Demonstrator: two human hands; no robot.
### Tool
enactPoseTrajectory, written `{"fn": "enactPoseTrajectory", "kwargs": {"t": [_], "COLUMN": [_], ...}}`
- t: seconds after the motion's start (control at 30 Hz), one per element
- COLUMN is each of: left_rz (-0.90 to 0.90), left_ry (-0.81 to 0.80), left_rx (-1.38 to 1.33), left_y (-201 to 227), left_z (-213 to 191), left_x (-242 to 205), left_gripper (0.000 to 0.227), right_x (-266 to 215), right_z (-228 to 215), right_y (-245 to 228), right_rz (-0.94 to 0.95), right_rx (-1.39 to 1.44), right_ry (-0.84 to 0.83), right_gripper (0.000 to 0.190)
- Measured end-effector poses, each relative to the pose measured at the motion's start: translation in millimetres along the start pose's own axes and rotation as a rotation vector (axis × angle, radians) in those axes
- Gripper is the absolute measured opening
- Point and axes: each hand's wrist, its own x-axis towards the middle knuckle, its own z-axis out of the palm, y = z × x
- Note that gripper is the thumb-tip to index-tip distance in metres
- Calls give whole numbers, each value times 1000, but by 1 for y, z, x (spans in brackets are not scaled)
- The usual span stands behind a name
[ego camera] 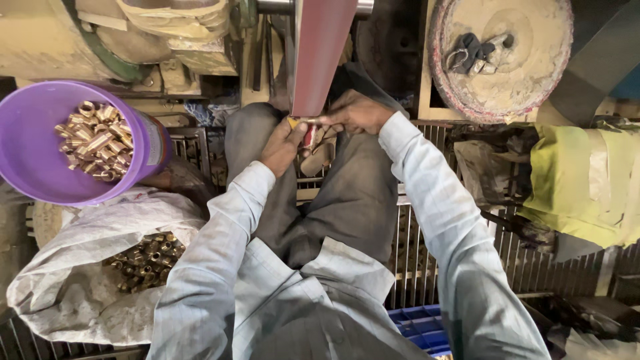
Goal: The person sits on a metal grate floor and repeatedly picks up small brass-colored cylindrical metal parts from a white sack. They press each part against a vertical rotating grinding wheel to polish it, then drop the finished part into a purple bucket.
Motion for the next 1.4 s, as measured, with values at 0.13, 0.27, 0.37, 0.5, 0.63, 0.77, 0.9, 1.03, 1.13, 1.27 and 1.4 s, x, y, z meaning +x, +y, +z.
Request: {"fn": "enactPoseTrajectory", "kwargs": {"t": [0.13, 0.27, 0.37, 0.5, 0.63, 0.77, 0.9, 1.03, 1.13, 1.27, 1.4], "left_rz": [-2, 398, 371, 477, 433, 208, 135, 112, 163, 16, 48], "left_ry": [-57, -67, -73, -88, -91, -69, -119, -109, -61, -54, -76], "left_rx": [28, 476, 572, 664, 644, 536, 150, 78, 168, 23, -18], "left_y": [13, 29, 35, 39, 37, 30, 16, 6, 7, 8, 7], "left_z": [-2, -6, -4, -2, -4, -8, -4, -5, -3, 1, 1], "left_x": [-16, -61, -86, -91, -77, -45, -18, -8, -6, -5, -5], "left_gripper": [30, 45, 51, 47, 48, 46, 29, 19, 20, 20, 20], "right_x": [-20, -75, -113, -128, -117, -86, -59, -46, -41, -39, -35], "right_z": [5, 60, 94, 111, 101, 82, 68, 62, 58, 51, 47], "right_y": [-14, -1, 7, 5, 5, 6, 9, 14, 16, 16, 13], "right_rz": [-6, -766, -935, -1071, -1075, -1042, -1055, -1035, -1034, -960, -844], "right_rx": [24, -661, -942, -1110, -1168, -1180, -1115, -1141, -1124, -1035, -930], "right_ry": [-59, 380, 669, 847, 861, 875, 841, 828, 794, 703, 625], "right_gripper": [34, 29, 30, 38, 34, 33, 29, 29, 30, 32, 26]}}
